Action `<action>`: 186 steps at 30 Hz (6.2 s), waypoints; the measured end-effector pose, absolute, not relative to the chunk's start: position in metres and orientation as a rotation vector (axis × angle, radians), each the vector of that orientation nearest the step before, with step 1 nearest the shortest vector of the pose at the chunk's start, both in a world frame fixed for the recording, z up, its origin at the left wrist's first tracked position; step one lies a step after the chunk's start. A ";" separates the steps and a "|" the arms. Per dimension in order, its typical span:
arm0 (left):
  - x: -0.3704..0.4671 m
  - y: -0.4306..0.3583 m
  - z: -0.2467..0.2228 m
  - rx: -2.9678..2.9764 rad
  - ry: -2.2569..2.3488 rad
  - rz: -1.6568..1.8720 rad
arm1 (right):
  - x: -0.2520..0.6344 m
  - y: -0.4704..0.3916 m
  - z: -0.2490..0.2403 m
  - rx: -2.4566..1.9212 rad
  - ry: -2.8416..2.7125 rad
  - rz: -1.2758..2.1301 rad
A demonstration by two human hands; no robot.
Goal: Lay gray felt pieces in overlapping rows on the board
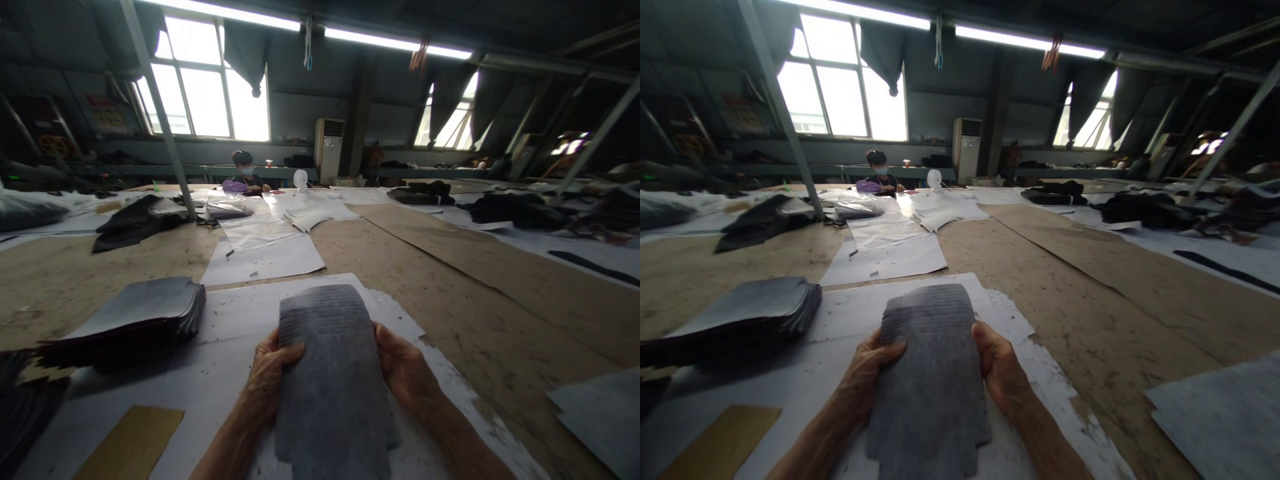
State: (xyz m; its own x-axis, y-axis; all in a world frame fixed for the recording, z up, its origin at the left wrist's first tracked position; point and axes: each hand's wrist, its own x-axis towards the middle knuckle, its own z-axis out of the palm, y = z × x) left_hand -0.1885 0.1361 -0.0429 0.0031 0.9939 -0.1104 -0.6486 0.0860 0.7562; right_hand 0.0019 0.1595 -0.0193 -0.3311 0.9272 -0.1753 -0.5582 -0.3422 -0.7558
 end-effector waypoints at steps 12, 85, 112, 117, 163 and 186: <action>-0.189 0.134 -0.039 0.644 0.832 1.427 | -0.002 0.153 -0.020 -0.855 -0.963 1.873; -0.194 0.124 -0.025 0.915 0.892 1.538 | 0.004 0.138 -0.009 -0.758 -1.388 1.094; -0.199 0.117 -0.029 1.233 2.001 0.851 | -0.007 0.144 -0.018 -1.943 -1.982 0.681; -0.193 0.114 -0.029 1.431 2.349 0.712 | -0.006 0.141 -0.028 -1.858 -1.984 0.159; -0.228 0.131 -0.039 1.092 2.031 1.264 | -0.004 0.165 -0.047 -1.189 -2.050 0.412; -0.217 0.126 -0.032 1.749 2.031 0.804 | -0.011 0.168 -0.033 -1.287 -2.353 0.383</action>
State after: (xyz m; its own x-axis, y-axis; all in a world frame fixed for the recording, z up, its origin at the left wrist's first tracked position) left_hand -0.2166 0.1264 -0.0322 -0.1829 0.9776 0.1046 0.7841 0.0809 0.6154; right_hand -0.0111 0.1681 -0.0330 -0.4775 0.8463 0.2360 0.7277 0.5315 -0.4335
